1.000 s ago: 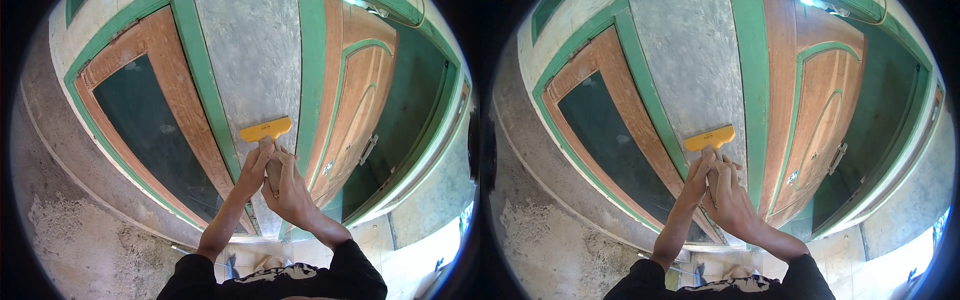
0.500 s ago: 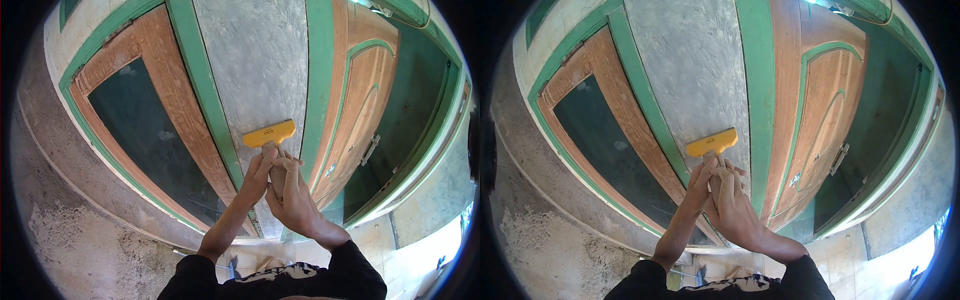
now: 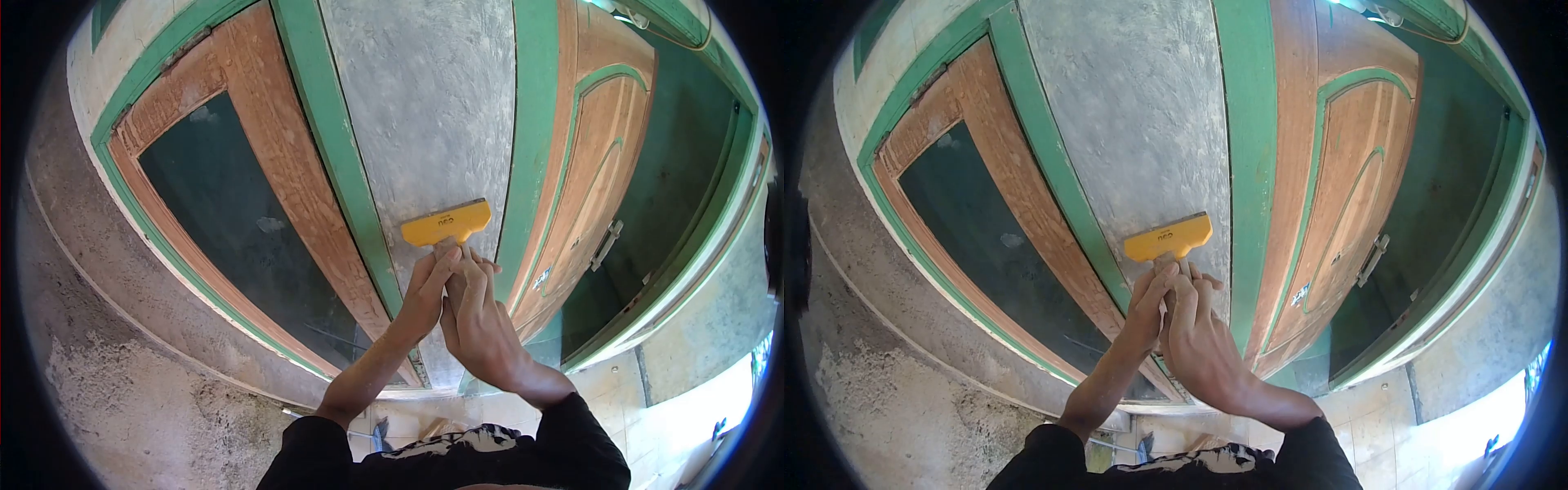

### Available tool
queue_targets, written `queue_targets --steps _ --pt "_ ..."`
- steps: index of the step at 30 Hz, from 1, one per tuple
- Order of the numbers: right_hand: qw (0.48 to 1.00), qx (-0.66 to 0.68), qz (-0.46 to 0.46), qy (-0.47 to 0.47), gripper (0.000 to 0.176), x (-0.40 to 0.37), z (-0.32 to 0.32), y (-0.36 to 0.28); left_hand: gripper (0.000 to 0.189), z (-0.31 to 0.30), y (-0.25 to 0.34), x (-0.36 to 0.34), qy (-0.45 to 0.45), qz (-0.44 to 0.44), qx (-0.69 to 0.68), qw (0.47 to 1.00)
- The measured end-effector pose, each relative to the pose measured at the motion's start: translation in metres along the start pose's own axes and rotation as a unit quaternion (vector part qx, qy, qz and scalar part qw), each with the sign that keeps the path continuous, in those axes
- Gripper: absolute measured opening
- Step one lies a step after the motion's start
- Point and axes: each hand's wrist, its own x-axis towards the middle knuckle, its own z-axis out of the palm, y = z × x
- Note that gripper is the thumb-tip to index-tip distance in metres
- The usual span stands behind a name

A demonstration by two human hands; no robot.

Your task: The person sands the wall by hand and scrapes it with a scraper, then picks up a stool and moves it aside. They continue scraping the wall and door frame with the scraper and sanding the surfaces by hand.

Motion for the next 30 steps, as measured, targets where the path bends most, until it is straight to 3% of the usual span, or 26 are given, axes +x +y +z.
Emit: queue_targets --steps 3,5,6,8,9,11,12,14,15,16,18,20,22,23,25,26,27,30 --pt "0.999 -0.047 -0.006 -0.018 0.056 0.004 -0.009 0.002 0.037 -0.004 0.002 -0.002 -0.022 0.011 0.083 0.996" --pt "0.995 -0.088 -0.023 -0.030 0.055 0.013 -0.025 0.001 0.040 -0.004 0.006 -0.008 0.047 0.107 0.285 0.951" --pt "0.993 -0.098 -0.045 -0.049 0.054 0.017 -0.037 -0.004 0.040 -0.003 0.018 -0.008 0.045 0.111 0.284 0.951" --pt "0.989 -0.112 -0.071 -0.063 0.054 0.029 -0.064 -0.016 0.043 -0.002 0.053 -0.011 -0.146 -0.032 0.219 0.964" --pt "0.982 -0.153 -0.091 -0.064 0.057 0.037 -0.079 -0.024 0.043 -0.001 0.067 -0.014 -0.149 -0.027 0.220 0.964" --pt "0.971 -0.198 -0.118 -0.059 0.060 0.057 -0.103 -0.033 0.032 0.003 0.093 -0.020 -0.173 0.014 0.460 0.871" --pt "0.963 -0.221 -0.147 -0.036 0.062 0.069 -0.114 -0.035 0.032 0.006 0.107 -0.019 -0.171 0.024 0.463 0.869" --pt "0.952 -0.246 -0.181 -0.008 0.064 0.094 -0.131 -0.045 0.022 0.015 0.140 -0.010 -0.132 0.310 0.569 0.750" --pt "0.945 -0.250 -0.209 0.013 0.065 0.109 -0.140 -0.052 0.018 0.023 0.161 -0.004 -0.140 0.373 0.587 0.705" --pt "0.938 -0.253 -0.236 0.032 0.065 0.123 -0.147 -0.058 0.018 0.029 0.176 0.003 -0.137 0.381 0.587 0.702" --pt "0.918 -0.273 -0.278 0.067 0.064 0.154 -0.157 -0.068 0.019 0.038 0.204 0.022 -0.143 0.556 0.608 0.549" --pt "0.898 -0.287 -0.317 0.098 0.064 0.181 -0.166 -0.079 0.043 0.050 0.222 0.046 -0.106 0.656 0.579 0.472" --pt "0.856 -0.356 -0.347 0.143 0.064 0.204 -0.173 -0.091 0.076 0.066 0.240 0.065 -0.117 0.712 0.541 0.432" --pt "0.849 -0.358 -0.351 0.168 0.048 0.213 -0.174 -0.098 0.076 0.073 0.244 0.071 -0.115 0.712 0.544 0.429" --pt "0.822 -0.400 -0.370 0.168 0.038 0.230 -0.183 -0.100 0.092 0.086 0.249 0.084 -0.105 0.735 0.534 0.404" --pt "0.793 -0.444 -0.383 0.168 0.029 0.239 -0.188 -0.100 0.092 0.088 0.253 0.094 -0.105 0.735 0.536 0.402" --pt "0.743 -0.460 -0.427 0.230 0.016 0.248 -0.189 -0.098 0.094 0.090 0.256 0.104 -0.095 0.740 0.533 0.400" --pt "0.742 -0.509 -0.389 0.198 0.013 0.259 -0.204 -0.105 0.091 0.094 0.273 0.131 -0.065 0.752 0.515 0.407"
